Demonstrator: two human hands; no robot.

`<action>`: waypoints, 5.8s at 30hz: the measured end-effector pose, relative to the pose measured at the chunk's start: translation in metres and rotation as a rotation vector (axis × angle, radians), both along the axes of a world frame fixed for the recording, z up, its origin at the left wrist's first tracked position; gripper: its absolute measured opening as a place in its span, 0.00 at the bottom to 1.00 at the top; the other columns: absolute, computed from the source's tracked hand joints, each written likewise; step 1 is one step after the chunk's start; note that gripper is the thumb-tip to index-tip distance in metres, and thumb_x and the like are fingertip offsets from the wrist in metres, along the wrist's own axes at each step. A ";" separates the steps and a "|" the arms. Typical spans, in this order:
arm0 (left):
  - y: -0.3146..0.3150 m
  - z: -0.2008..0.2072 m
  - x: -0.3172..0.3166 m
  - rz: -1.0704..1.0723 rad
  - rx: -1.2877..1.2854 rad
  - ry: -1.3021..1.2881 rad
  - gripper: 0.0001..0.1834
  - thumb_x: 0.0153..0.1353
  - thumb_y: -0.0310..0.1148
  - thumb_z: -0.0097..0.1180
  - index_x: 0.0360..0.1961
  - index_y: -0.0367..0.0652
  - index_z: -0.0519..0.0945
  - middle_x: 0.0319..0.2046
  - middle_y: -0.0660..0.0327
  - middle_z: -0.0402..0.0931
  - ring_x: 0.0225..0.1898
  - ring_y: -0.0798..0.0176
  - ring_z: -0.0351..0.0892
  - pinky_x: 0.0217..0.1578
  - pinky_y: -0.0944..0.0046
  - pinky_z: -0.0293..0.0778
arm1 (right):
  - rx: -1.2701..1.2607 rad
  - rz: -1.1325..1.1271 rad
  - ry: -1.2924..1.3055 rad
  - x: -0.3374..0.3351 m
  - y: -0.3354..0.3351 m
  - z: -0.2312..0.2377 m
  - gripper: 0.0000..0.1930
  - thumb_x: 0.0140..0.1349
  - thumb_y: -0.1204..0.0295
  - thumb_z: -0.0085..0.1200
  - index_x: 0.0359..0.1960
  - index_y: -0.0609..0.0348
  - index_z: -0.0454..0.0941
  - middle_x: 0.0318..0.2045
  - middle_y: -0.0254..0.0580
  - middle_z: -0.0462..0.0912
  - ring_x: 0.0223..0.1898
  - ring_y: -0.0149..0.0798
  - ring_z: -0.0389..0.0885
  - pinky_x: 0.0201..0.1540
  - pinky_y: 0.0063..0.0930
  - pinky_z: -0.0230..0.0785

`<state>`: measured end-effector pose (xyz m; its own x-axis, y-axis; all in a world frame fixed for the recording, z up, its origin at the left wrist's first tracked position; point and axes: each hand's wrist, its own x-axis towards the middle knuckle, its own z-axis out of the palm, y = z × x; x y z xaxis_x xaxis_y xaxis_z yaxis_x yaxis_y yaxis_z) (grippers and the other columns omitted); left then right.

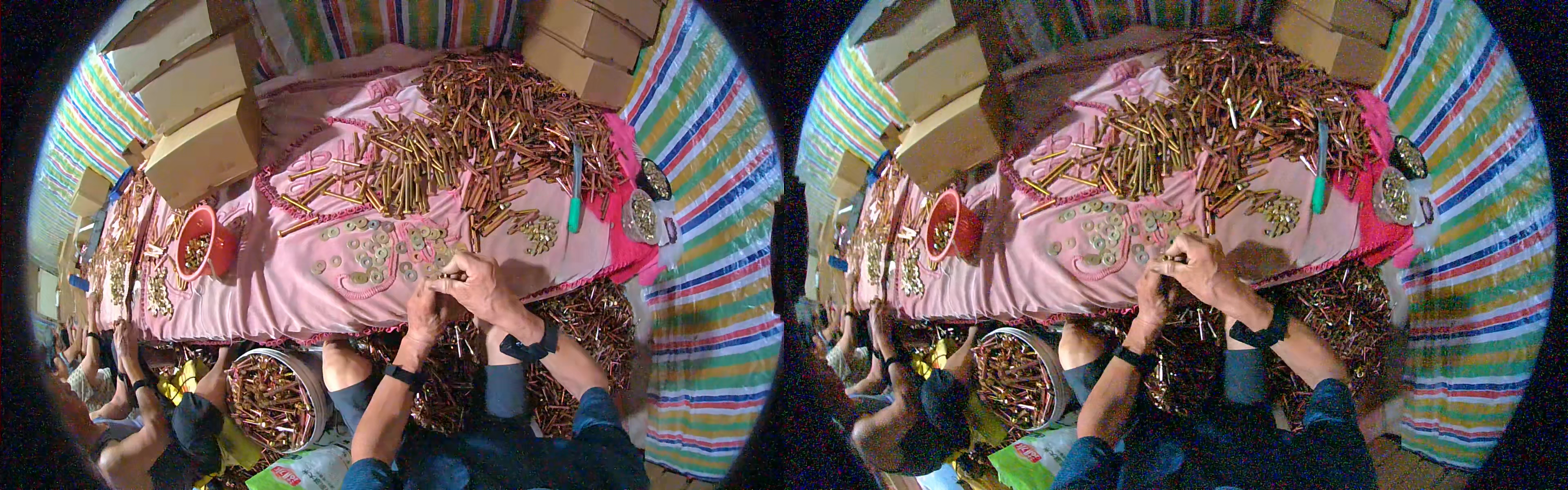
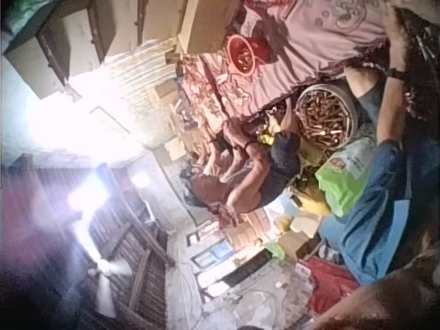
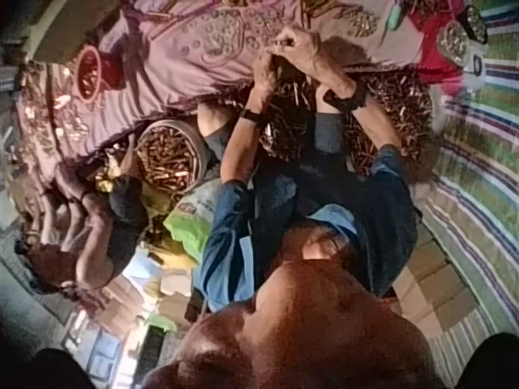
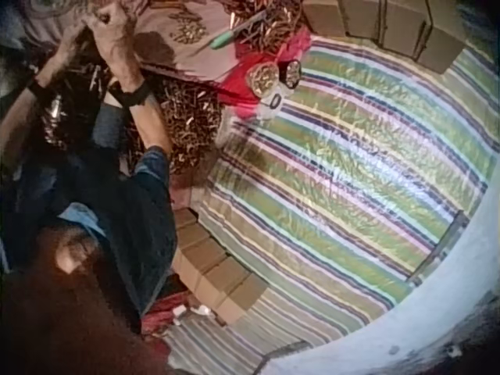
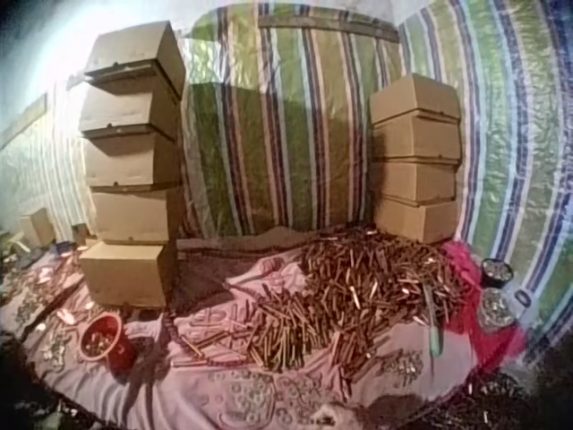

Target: The recorder sorts metal washers and wooden components on a floor-based workspace.

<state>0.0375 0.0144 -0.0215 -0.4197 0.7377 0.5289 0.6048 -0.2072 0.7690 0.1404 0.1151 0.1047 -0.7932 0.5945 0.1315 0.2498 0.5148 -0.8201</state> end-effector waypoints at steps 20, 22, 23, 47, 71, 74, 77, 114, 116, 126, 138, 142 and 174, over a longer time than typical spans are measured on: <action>-0.007 -0.010 -0.003 -0.022 -0.008 0.004 0.27 0.45 0.21 0.55 0.51 0.42 0.73 0.40 0.47 0.74 0.42 0.37 0.76 0.41 0.47 0.75 | 0.158 -0.012 0.181 0.000 -0.006 -0.004 0.11 0.56 0.70 0.68 0.33 0.62 0.79 0.27 0.43 0.77 0.28 0.44 0.78 0.31 0.35 0.71; 0.003 -0.008 0.006 -0.041 -0.010 -0.047 0.28 0.46 0.20 0.55 0.54 0.41 0.73 0.40 0.47 0.74 0.42 0.37 0.76 0.40 0.46 0.74 | 0.246 -0.019 0.285 -0.001 -0.002 -0.016 0.13 0.55 0.69 0.70 0.30 0.62 0.77 0.26 0.43 0.77 0.27 0.41 0.77 0.30 0.34 0.69; 0.007 -0.007 0.010 -0.041 -0.022 -0.051 0.28 0.46 0.20 0.55 0.54 0.41 0.73 0.40 0.47 0.74 0.42 0.38 0.76 0.40 0.46 0.74 | 0.292 -0.023 0.336 0.000 0.001 -0.021 0.14 0.55 0.69 0.71 0.29 0.62 0.76 0.25 0.43 0.77 0.27 0.40 0.77 0.29 0.34 0.68; -0.021 0.027 -0.010 -0.191 -0.310 -0.141 0.09 0.61 0.27 0.61 0.42 0.42 0.79 0.27 0.48 0.78 0.28 0.42 0.80 0.30 0.51 0.74 | -0.181 0.308 -0.084 0.004 0.028 0.002 0.08 0.58 0.73 0.66 0.32 0.64 0.81 0.23 0.36 0.82 0.28 0.27 0.79 0.32 0.27 0.73; -0.057 0.078 -0.106 0.095 -0.243 -0.867 0.18 0.74 0.40 0.51 0.43 0.33 0.81 0.29 0.65 0.82 0.28 0.75 0.76 0.28 0.72 0.72 | -0.272 0.147 -0.201 -0.115 0.045 -0.034 0.15 0.53 0.62 0.62 0.23 0.66 0.83 0.16 0.40 0.79 0.21 0.31 0.77 0.25 0.33 0.70; -0.056 0.073 -0.107 0.036 -0.203 -1.032 0.16 0.74 0.39 0.51 0.44 0.35 0.81 0.29 0.64 0.83 0.26 0.75 0.77 0.27 0.72 0.73 | -0.318 0.376 -0.269 -0.098 0.004 -0.024 0.14 0.56 0.62 0.65 0.32 0.63 0.86 0.26 0.35 0.84 0.31 0.27 0.79 0.36 0.27 0.72; -0.051 0.076 -0.096 -0.004 -0.203 -1.000 0.14 0.74 0.37 0.50 0.44 0.37 0.80 0.27 0.63 0.82 0.23 0.73 0.77 0.26 0.71 0.73 | -0.201 0.241 -0.187 -0.091 0.014 -0.021 0.12 0.56 0.65 0.63 0.30 0.64 0.85 0.28 0.44 0.85 0.31 0.34 0.82 0.36 0.32 0.73; -0.036 0.022 -0.031 0.231 -0.063 -0.419 0.09 0.66 0.23 0.55 0.47 0.38 0.78 0.29 0.52 0.80 0.29 0.64 0.77 0.33 0.62 0.74 | -0.650 0.045 -0.038 -0.061 -0.017 -0.012 0.15 0.65 0.61 0.59 0.35 0.65 0.79 0.23 0.35 0.81 0.21 0.26 0.80 0.21 0.20 0.72; -0.034 0.020 -0.029 0.211 -0.055 -0.443 0.09 0.67 0.23 0.54 0.47 0.38 0.78 0.29 0.54 0.80 0.29 0.64 0.76 0.33 0.63 0.73 | -0.693 0.022 0.012 -0.056 -0.021 -0.014 0.16 0.66 0.61 0.59 0.36 0.66 0.79 0.23 0.35 0.80 0.21 0.26 0.80 0.21 0.20 0.71; -0.024 0.059 -0.008 0.146 0.007 -0.376 0.22 0.69 0.25 0.53 0.63 0.40 0.67 0.38 0.54 0.80 0.33 0.68 0.77 0.35 0.68 0.74 | 0.233 -0.395 -0.008 0.062 0.086 -0.042 0.09 0.61 0.73 0.55 0.39 0.64 0.81 0.34 0.54 0.85 0.37 0.49 0.85 0.41 0.38 0.76; -0.020 0.041 -0.013 0.196 -0.067 -0.297 0.08 0.71 0.29 0.52 0.46 0.37 0.77 0.32 0.58 0.76 0.30 0.65 0.77 0.30 0.65 0.73 | 0.830 -0.255 -0.412 0.077 0.138 -0.063 0.13 0.59 0.75 0.55 0.46 0.53 0.82 0.36 0.53 0.79 0.41 0.56 0.79 0.40 0.50 0.70; -0.022 0.036 -0.019 0.220 -0.026 -0.105 0.07 0.68 0.27 0.54 0.44 0.37 0.78 0.34 0.51 0.76 0.32 0.52 0.77 0.35 0.58 0.73 | 0.509 -0.258 -0.134 0.056 0.128 -0.040 0.12 0.59 0.75 0.58 0.45 0.57 0.80 0.36 0.50 0.81 0.40 0.50 0.81 0.42 0.43 0.73; -0.033 0.029 -0.019 0.215 -0.111 -0.229 0.09 0.68 0.26 0.55 0.48 0.36 0.76 0.30 0.51 0.81 0.30 0.57 0.82 0.34 0.58 0.77 | 0.379 0.057 0.202 0.020 0.010 -0.023 0.18 0.62 0.77 0.55 0.54 0.61 0.78 0.42 0.54 0.81 0.43 0.54 0.81 0.48 0.39 0.75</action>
